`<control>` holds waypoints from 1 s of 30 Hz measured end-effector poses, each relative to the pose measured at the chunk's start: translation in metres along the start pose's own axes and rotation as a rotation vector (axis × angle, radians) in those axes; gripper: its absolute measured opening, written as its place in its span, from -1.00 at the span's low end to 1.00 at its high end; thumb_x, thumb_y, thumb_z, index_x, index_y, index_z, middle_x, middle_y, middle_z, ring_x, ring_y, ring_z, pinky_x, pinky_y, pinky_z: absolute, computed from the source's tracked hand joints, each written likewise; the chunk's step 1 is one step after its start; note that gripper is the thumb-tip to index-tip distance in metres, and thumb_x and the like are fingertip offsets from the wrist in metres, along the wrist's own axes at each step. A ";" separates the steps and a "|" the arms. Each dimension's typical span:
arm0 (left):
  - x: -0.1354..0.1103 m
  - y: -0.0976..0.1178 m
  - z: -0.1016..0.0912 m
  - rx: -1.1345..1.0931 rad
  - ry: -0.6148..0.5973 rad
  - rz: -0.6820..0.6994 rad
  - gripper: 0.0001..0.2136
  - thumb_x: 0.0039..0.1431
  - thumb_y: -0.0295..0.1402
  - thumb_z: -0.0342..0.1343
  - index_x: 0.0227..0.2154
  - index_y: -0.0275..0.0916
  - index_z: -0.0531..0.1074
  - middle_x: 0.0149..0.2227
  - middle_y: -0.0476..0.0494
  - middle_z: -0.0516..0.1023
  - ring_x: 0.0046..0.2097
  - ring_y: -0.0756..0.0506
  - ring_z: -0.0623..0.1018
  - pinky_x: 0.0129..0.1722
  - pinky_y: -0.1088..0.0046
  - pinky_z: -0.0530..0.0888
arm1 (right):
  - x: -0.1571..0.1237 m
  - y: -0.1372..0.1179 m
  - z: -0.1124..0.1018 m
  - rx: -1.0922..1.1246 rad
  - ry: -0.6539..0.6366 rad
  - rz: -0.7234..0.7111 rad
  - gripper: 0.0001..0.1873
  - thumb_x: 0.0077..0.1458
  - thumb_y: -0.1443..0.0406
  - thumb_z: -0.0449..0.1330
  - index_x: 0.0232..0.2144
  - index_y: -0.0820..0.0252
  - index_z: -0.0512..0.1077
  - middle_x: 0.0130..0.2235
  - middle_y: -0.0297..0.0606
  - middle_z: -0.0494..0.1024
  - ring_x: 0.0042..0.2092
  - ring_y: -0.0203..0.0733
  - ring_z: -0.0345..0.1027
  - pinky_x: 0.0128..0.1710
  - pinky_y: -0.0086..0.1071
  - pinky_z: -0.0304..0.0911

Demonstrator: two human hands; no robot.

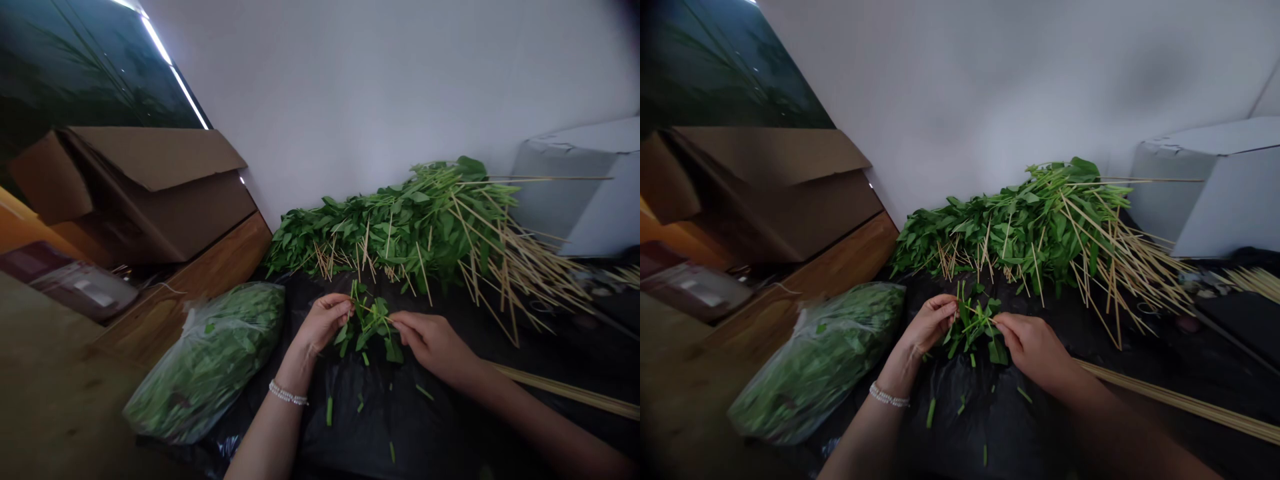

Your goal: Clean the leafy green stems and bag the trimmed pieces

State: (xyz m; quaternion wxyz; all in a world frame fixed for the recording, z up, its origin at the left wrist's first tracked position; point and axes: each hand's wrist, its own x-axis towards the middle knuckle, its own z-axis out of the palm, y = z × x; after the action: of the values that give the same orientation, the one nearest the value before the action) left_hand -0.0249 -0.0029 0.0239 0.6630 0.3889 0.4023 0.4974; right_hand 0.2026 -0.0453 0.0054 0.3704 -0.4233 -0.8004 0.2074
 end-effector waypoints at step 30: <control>0.000 -0.002 0.000 0.032 0.014 0.032 -0.70 -0.31 -0.35 0.48 -0.48 -0.37 0.54 -0.55 -0.03 0.54 -0.50 0.09 0.48 -0.43 0.62 0.39 | -0.001 0.001 0.001 -0.011 0.016 -0.015 -0.69 0.26 0.29 -0.06 -0.21 0.20 0.49 -0.40 -0.25 0.56 -0.38 -0.21 0.44 -0.30 -0.36 0.30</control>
State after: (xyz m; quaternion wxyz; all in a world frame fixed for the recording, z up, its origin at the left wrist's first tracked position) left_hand -0.0243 -0.0037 0.0221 0.6457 0.4026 0.4087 0.5039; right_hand 0.2023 -0.0455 0.0040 0.3761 -0.4210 -0.8016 0.1969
